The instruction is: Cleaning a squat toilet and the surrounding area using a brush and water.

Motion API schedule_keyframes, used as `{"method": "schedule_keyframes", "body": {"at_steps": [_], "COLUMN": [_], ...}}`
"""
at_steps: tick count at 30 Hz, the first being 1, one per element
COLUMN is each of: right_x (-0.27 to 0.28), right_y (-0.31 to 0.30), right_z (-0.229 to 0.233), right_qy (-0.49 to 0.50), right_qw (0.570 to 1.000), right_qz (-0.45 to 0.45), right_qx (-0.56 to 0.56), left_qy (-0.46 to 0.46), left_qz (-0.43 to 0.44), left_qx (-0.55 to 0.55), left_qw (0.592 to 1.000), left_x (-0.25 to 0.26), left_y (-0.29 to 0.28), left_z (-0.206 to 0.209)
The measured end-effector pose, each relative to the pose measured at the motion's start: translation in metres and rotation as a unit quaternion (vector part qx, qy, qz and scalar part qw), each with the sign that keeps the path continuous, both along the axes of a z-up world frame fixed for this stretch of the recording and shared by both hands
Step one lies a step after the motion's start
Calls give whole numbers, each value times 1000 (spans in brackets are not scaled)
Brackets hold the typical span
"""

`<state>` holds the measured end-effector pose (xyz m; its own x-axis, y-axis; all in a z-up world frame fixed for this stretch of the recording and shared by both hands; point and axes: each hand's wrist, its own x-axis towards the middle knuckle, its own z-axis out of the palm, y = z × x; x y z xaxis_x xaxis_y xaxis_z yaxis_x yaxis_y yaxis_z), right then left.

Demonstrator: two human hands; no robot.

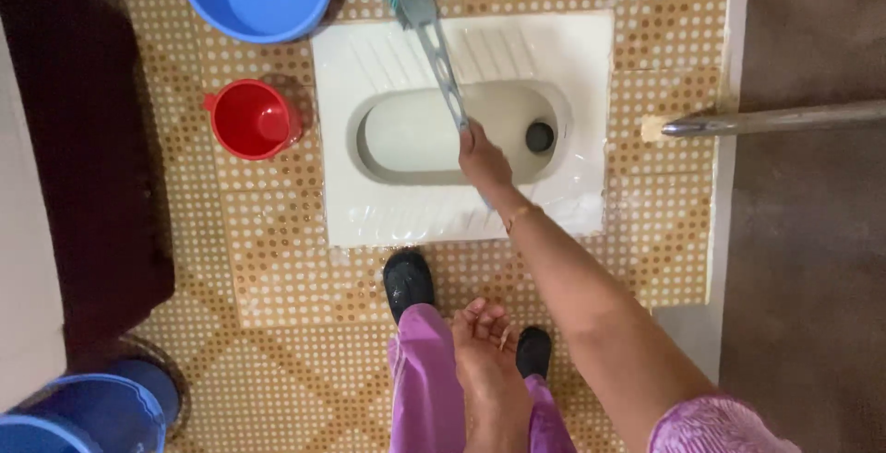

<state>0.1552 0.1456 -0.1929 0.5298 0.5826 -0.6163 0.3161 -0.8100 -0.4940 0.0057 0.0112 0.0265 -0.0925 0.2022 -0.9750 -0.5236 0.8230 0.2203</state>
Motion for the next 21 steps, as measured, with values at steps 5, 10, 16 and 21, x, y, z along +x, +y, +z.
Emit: {"method": "schedule_keyframes", "body": {"at_steps": [5,10,16,21], "right_x": [-25,3,19,78], "right_y": [-94,-37,-135,-119], "right_z": [-3,8,-9,-42], "right_qy": [90,22,-110,-38], "right_qw": [993,998,981,998], "right_qz": [38,33,156,-31], "right_qx": [-65,-54,21,-36], "left_qy": [-1,0,-21,-37], "left_qz": [16,-10,34,-4], "left_qx": [13,45,28,23], "left_qw": [1000,999,999,999], "left_x": [2,3,3,23], "left_y": [6,14,11,4], "left_z": [-22,0,-17,0]}}
